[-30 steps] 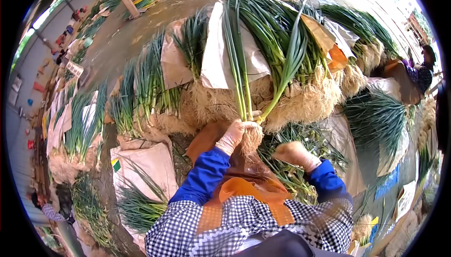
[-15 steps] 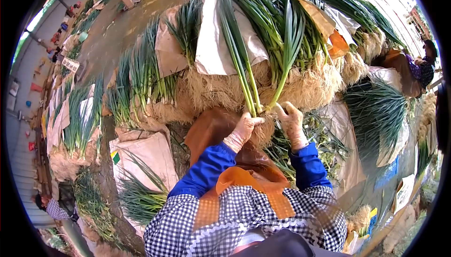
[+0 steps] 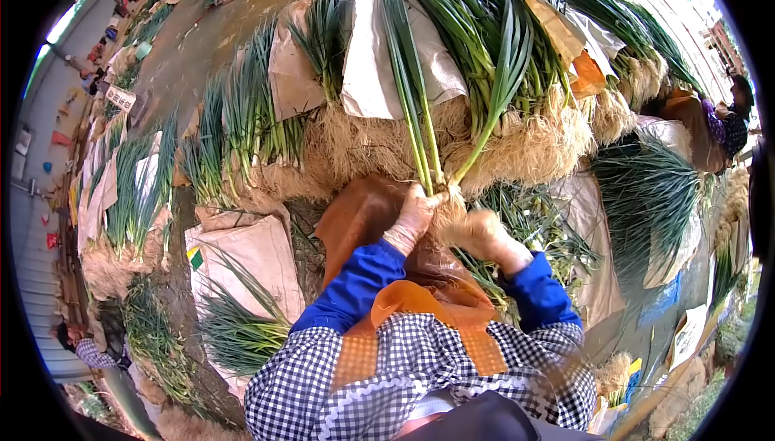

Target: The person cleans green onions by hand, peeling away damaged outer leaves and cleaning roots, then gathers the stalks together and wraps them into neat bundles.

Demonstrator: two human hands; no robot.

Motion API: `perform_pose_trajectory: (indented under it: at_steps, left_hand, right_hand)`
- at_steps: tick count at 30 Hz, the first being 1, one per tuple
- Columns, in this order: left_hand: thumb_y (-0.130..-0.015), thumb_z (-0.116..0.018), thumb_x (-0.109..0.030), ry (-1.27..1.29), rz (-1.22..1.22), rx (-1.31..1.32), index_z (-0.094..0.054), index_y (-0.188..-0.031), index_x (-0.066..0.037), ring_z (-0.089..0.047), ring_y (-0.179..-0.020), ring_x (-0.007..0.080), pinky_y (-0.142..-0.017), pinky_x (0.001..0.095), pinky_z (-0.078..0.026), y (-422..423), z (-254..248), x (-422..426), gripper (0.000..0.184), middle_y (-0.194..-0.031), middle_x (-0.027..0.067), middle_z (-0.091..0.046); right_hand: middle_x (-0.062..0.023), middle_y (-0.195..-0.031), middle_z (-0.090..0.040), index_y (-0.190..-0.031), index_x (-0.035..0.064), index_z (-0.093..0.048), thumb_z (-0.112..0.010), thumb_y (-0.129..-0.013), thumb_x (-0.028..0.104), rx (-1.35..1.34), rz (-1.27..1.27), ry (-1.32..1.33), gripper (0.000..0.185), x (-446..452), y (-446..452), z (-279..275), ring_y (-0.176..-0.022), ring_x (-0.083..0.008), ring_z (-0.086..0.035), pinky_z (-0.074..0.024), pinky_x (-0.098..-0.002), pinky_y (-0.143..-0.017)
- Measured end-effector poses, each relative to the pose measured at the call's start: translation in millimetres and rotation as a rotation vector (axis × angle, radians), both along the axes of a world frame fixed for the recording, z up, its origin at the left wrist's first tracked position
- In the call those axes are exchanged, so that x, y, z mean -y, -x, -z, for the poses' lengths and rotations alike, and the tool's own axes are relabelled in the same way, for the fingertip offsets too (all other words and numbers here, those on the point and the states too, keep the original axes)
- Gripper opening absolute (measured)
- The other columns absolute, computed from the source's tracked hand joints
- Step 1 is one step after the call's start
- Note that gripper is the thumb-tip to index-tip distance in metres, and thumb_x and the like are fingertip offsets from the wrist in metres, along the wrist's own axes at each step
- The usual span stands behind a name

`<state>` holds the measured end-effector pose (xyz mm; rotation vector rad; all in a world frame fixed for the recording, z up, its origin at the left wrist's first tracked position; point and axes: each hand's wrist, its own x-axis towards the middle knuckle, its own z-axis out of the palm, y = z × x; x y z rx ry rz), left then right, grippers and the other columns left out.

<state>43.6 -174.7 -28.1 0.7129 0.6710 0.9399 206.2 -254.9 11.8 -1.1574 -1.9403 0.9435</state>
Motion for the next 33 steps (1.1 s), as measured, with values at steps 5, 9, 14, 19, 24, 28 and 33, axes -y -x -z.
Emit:
perform_pose_trajectory:
  at_steps: [5,9,14,19,24,28,33]
  left_hand:
    - [-0.075,-0.062,0.008,-0.107,0.017,-0.063,-0.054,-0.103,-0.003,-0.060,-0.089,0.0182,-0.083,0.0315,-0.050,3,-8,0,0.032,-0.095,0.0054,-0.061]
    - [-0.073,-0.062,0.008,-0.093,-0.032,-0.101,-0.052,-0.110,-0.006,-0.056,-0.091,0.0142,-0.082,0.0273,-0.047,-10,9,13,0.041,-0.097,0.0007,-0.057]
    - [-0.071,-0.062,0.009,-0.058,-0.027,-0.071,-0.047,-0.125,-0.004,-0.053,-0.104,0.0158,-0.091,0.0287,-0.042,1,5,10,0.058,-0.113,0.0025,-0.055]
    - [-0.073,-0.062,0.008,0.054,-0.023,-0.021,-0.053,-0.119,-0.003,-0.054,-0.102,0.0172,-0.090,0.0301,-0.044,-2,7,15,0.048,-0.108,0.0033,-0.057]
    - [-0.079,-0.057,0.006,0.080,0.061,0.068,-0.049,-0.123,-0.002,-0.057,-0.098,0.0196,-0.086,0.0317,-0.047,3,14,8,0.046,-0.105,0.0080,-0.060]
    - [-0.082,-0.057,-0.010,0.397,0.594,0.383,-0.041,-0.132,-0.001,-0.061,-0.081,0.0150,-0.077,0.0245,-0.050,19,-50,-20,0.053,-0.092,0.0073,-0.062]
    - [-0.080,-0.063,-0.017,-0.098,0.507,0.224,-0.058,-0.109,-0.001,-0.057,-0.072,0.0106,-0.063,0.0196,-0.050,15,-143,-40,0.033,-0.084,0.0038,-0.059]
  right_hand:
    - [-0.0101,-0.080,-0.067,-0.095,0.0132,-0.067,-0.056,-0.077,0.062,0.817,-0.006,0.413,0.053,-15,-16,-77,-0.072,-0.0262,-0.065,-0.0519,-0.0363,-0.070]
    - [-0.0099,-0.065,-0.063,-0.091,0.0093,-0.065,-0.073,-0.072,0.042,0.412,0.510,-0.209,0.039,-69,15,-55,-0.058,-0.0200,-0.062,-0.0503,-0.0322,-0.054]
    - [-0.0102,-0.063,-0.063,-0.069,0.0097,-0.062,-0.065,-0.076,0.045,0.313,0.444,0.079,0.036,-90,25,-40,-0.061,-0.0229,-0.064,-0.0498,-0.0336,-0.058]
    - [-0.0029,-0.054,-0.059,-0.061,0.0149,-0.058,-0.060,-0.081,0.043,0.762,0.636,-0.260,0.035,-75,37,-35,-0.045,-0.0172,-0.059,-0.0464,-0.0288,-0.042]
    - [0.0004,-0.056,-0.058,-0.063,0.0149,-0.058,-0.058,-0.081,0.030,1.001,0.107,-0.447,0.024,-43,45,-22,-0.044,-0.0141,-0.057,-0.0435,-0.0286,-0.037]
    - [0.0014,-0.063,-0.055,-0.084,0.0143,-0.058,-0.046,-0.085,0.017,1.089,-0.197,-0.141,0.012,-31,2,-76,-0.049,-0.0119,-0.053,-0.0423,-0.0229,-0.042]
    - [-0.0011,-0.060,-0.051,-0.095,0.0175,-0.059,-0.046,-0.093,0.034,0.580,0.871,-0.338,0.022,-101,-78,-81,-0.053,-0.0156,-0.054,-0.0468,-0.0284,-0.050]
